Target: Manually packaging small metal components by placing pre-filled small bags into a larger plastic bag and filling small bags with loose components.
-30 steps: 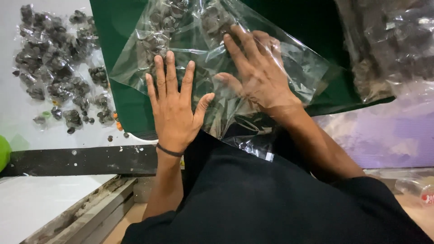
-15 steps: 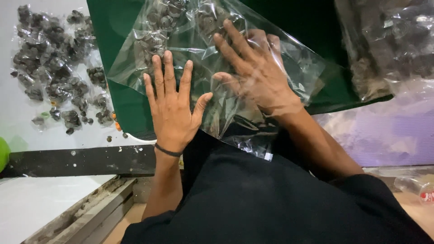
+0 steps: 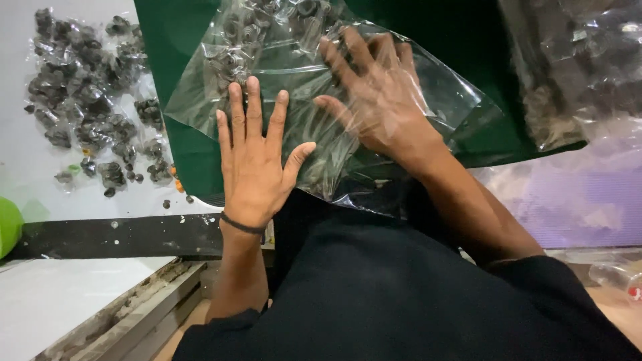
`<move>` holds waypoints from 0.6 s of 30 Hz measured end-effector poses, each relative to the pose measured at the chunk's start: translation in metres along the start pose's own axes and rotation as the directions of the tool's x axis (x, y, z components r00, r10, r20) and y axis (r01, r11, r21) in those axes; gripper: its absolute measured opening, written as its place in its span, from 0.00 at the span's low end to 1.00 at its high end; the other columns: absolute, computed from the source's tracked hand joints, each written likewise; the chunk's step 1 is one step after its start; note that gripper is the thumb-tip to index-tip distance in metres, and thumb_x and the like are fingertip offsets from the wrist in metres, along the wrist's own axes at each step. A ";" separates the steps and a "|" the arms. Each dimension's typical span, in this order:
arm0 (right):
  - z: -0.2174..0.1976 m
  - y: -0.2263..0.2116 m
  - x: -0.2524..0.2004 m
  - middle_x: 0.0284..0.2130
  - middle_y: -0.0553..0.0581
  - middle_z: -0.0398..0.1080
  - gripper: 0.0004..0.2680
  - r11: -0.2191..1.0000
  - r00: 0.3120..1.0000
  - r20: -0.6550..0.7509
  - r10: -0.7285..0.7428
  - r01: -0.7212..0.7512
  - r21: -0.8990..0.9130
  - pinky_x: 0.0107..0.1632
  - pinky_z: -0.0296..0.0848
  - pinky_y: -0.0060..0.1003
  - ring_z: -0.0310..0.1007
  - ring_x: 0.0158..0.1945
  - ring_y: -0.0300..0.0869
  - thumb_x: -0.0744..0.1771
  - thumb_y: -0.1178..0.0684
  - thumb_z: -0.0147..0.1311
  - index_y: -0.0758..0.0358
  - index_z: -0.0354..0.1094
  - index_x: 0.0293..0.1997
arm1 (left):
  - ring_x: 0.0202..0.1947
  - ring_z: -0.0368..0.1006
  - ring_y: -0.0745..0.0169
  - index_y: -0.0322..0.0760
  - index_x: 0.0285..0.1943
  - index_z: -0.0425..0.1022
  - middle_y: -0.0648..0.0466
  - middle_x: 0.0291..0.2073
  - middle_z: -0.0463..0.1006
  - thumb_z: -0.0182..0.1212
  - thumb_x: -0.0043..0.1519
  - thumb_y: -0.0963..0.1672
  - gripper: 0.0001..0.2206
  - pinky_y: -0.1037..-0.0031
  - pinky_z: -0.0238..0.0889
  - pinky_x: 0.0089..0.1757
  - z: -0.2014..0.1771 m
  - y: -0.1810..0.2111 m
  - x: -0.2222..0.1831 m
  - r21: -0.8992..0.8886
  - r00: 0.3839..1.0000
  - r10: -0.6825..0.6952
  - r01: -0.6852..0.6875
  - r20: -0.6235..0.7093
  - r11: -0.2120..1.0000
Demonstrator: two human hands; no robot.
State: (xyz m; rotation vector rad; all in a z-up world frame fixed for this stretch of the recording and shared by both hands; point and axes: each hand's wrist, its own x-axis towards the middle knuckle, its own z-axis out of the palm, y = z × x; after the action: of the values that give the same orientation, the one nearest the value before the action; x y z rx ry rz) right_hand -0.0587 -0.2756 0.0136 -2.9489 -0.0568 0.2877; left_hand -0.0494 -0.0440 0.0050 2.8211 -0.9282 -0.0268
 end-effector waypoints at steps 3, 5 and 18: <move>0.011 0.005 -0.002 0.73 0.62 0.45 0.27 0.992 0.989 -0.135 -0.062 0.046 -0.121 0.65 0.53 0.64 0.49 0.67 0.63 0.73 0.28 0.33 0.49 0.40 0.80 | 0.78 0.40 0.38 0.41 0.78 0.62 0.41 0.78 0.49 0.51 0.71 0.60 0.33 0.33 0.46 0.66 -0.017 0.001 0.009 -0.022 0.997 0.035 -0.037 -0.069 0.999; 0.022 0.010 -0.008 0.71 0.66 0.54 0.25 0.974 0.887 -0.412 -0.208 0.149 -0.173 0.61 0.67 0.59 0.58 0.63 0.63 0.75 0.31 0.40 0.55 0.51 0.78 | 0.73 0.55 0.36 0.41 0.77 0.60 0.38 0.74 0.59 0.49 0.71 0.60 0.32 0.37 0.53 0.64 -0.025 -0.002 0.022 -0.059 0.989 -0.003 -0.006 -0.145 0.998; 0.001 0.015 0.003 0.76 0.62 0.44 0.27 0.963 0.943 -0.203 -0.265 0.249 -0.101 0.66 0.52 0.66 0.45 0.74 0.59 0.68 0.45 0.46 0.57 0.46 0.79 | 0.79 0.26 0.37 0.46 0.86 0.32 0.44 0.82 0.34 0.45 0.82 0.63 0.37 0.39 0.32 0.74 -0.008 -0.056 0.102 0.210 0.977 0.206 -0.214 0.061 0.954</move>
State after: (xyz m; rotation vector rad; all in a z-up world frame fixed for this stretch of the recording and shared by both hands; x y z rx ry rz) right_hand -0.0552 -0.2904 0.0097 -2.9789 -0.4288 -0.0724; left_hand 0.0665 -0.0587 0.0073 2.9049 -1.3104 0.0508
